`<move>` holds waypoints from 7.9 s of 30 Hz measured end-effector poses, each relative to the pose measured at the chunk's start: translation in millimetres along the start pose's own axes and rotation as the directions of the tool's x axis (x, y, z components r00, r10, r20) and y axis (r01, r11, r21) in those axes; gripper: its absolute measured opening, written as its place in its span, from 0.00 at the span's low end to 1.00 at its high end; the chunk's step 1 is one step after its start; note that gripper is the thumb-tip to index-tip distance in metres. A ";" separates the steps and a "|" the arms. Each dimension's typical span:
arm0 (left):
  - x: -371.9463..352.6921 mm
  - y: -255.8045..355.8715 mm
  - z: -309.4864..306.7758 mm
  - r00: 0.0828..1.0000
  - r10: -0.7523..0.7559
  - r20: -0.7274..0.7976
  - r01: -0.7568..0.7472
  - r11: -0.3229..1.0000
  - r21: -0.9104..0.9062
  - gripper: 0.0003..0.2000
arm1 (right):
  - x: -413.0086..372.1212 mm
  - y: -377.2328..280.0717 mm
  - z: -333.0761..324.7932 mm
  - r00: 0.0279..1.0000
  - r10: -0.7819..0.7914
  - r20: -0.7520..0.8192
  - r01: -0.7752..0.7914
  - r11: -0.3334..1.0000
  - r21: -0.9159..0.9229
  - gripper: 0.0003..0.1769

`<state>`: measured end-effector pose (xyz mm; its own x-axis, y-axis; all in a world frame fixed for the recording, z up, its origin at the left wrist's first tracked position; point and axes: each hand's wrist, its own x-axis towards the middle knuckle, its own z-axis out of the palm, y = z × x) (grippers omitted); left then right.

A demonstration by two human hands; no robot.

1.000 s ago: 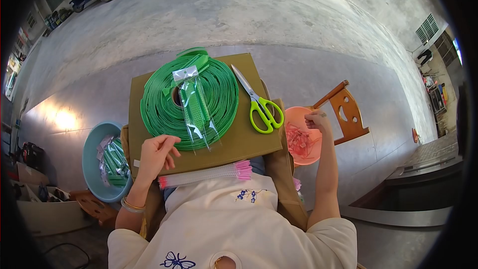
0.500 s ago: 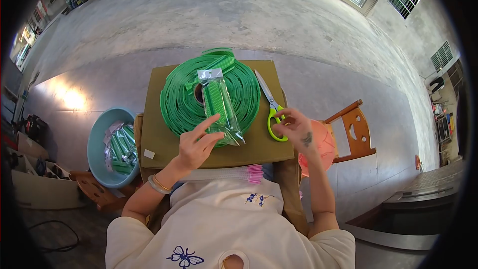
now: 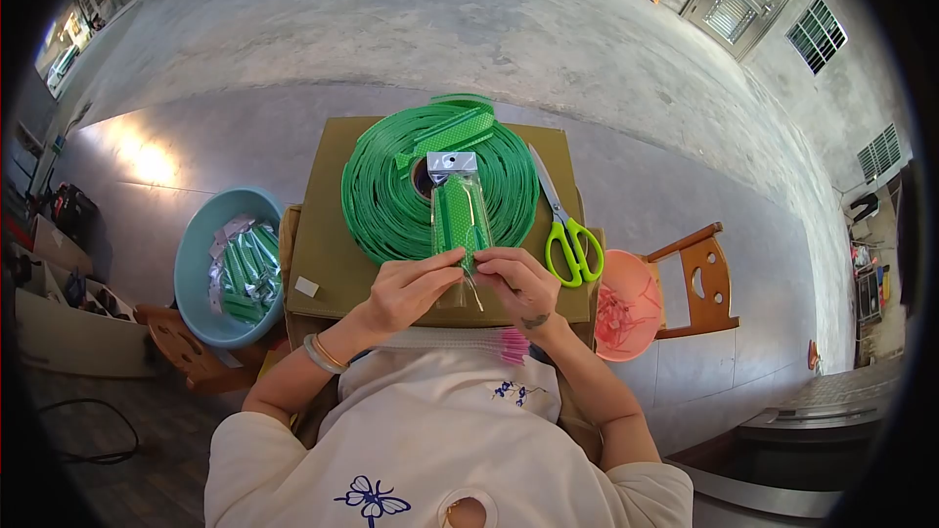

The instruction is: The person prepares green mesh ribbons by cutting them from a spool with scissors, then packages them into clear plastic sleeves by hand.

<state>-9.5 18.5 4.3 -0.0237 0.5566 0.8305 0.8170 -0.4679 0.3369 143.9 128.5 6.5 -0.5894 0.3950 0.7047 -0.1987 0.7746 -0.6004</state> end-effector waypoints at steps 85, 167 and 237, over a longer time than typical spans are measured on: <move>1.1 4.2 -26.0 0.358 -0.680 0.640 0.909 0.097 -0.406 0.14 | 0.3 -10.5 18.6 0.732 0.659 0.171 -0.604 0.512 0.611 0.14; -44.6 -197.0 -81.2 0.674 -0.737 -0.054 0.607 0.510 0.610 0.27 | -2.3 179.0 -110.2 0.324 0.938 0.123 -0.939 0.334 -0.076 0.34; 83.3 -176.2 41.7 0.768 -0.594 0.238 0.533 0.800 0.276 0.33 | 30.3 29.6 -103.7 0.769 0.639 -0.012 -0.550 0.652 -0.522 0.20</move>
<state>-131.4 176.0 -4.4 -0.3664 0.8691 0.3322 0.7997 0.1116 0.5899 201.3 214.6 49.3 -0.5710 0.8047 0.1625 0.6030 0.5454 -0.5821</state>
